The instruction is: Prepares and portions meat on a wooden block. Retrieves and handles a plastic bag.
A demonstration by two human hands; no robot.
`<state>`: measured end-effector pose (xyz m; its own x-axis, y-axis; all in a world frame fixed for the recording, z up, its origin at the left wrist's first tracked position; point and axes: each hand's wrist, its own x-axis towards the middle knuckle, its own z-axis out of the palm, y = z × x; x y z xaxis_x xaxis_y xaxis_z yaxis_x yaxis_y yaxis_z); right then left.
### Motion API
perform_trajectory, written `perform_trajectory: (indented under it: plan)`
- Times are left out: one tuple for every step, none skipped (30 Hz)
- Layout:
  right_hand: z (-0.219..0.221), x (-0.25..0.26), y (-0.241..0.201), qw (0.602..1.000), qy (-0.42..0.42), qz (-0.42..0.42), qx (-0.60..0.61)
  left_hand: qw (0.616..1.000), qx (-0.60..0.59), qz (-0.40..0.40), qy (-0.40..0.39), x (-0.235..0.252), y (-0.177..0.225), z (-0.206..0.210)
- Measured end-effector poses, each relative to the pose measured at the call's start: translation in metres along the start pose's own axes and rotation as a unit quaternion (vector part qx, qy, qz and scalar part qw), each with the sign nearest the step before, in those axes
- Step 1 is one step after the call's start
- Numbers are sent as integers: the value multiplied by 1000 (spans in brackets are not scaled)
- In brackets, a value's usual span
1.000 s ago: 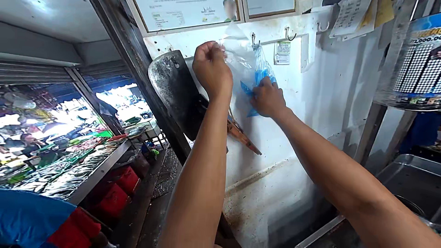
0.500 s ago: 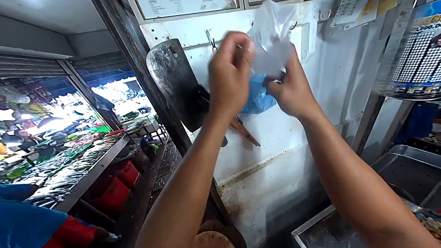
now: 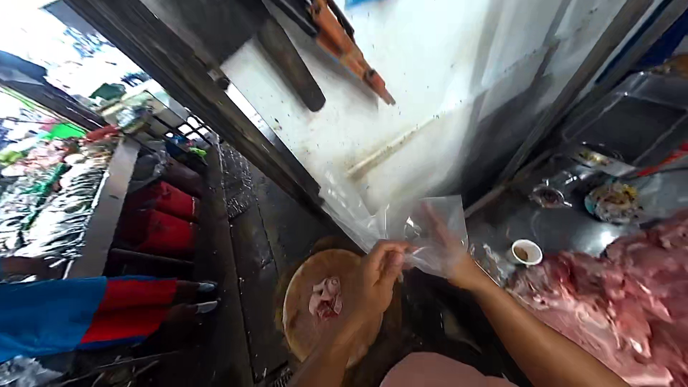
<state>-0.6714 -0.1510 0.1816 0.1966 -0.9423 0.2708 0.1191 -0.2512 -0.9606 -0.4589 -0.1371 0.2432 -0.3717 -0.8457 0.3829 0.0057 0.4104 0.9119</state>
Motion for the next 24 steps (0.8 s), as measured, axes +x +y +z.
perform_trajectory:
  plan:
    - [7, -6, 2, 1000, -13, 9, 24, 996, -83, -37, 22, -15, -5, -2]
    - [15, -8, 2, 997, -42, 10, 60, 982, -171, -74, 43, -29, -8, -6]
    - [26, -8, 3, 992, -68, 9, 108, 959, -256, -102, 62, -41, -9, -10]
    - [39, -8, 4, 983, -81, 11, 165, 934, -332, -113, 71, -52, -9, -15]
    - [55, -10, 3, 971, -72, 19, 229, 910, -393, -112, 70, -62, -9, -22]
    - [74, -14, 0, 958, -35, 38, 283, 893, -433, -106, 64, -72, -9, -33]
    - [94, -19, -5, 947, 20, 64, 313, 890, -442, -96, 58, -84, -10, -46]
    - [113, -24, -11, 938, 74, 93, 327, 905, -414, -88, 52, -96, -12, -65]
    - [129, -27, -18, 933, 120, 116, 320, 934, -342, -88, 55, -109, -13, -87]
    - [142, -32, -25, 935, 156, 128, 293, 963, -247, -86, 65, -121, -12, -111]
    - [151, -37, -30, 942, 179, 130, 253, 980, -153, -89, 87, -132, -10, -135]
    - [158, -42, -37, 953, 190, 128, 199, 984, -87, -97, 123, -140, -5, -157]
    - [164, -49, -43, 963, 191, 125, 141, 981, -41, -96, 163, -146, 4, -176]
    - [169, -57, -49, 971, 186, 124, 87, 980, -3, -78, 183, -150, 15, -190]
    - [176, -64, -54, 975, 181, 126, 35, 983, 34, -46, 177, -153, 29, -197]
    - [184, -70, -60, 975, 178, 129, -14, 986, 81, -24, 142, -153, 44, -195]
    - [192, -76, -64, 974, 176, 133, -59, 988, 130, -25, 85, -153, 58, -186]
    - [198, -81, -68, 971, 172, 136, -94, 983, 177, -41, 16, -152, 65, -171]
    - [203, -85, -69, 968, 168, 137, -127, 973, 215, -65, -48, -149, 67, -155]
    - [206, -89, -69, 963, 161, 137, -164, 962, 241, -96, -88, -146, 63, -142]
    - [207, -93, -68, 956, 151, 141, -207, 956, 251, -122, -95, -145, 56, -134]
    - [204, -95, -67, 946, 137, 147, -253, 956, 250, -132, -80, -145, 46, -132]
    - [199, -96, -64, 936, 124, 146, -295, 959, 239, -135, -73, -146, 37, -134]
    - [193, -97, -58, 927, 113, 143, -329, 964, 217, -136, -75, -148, 31, -136]
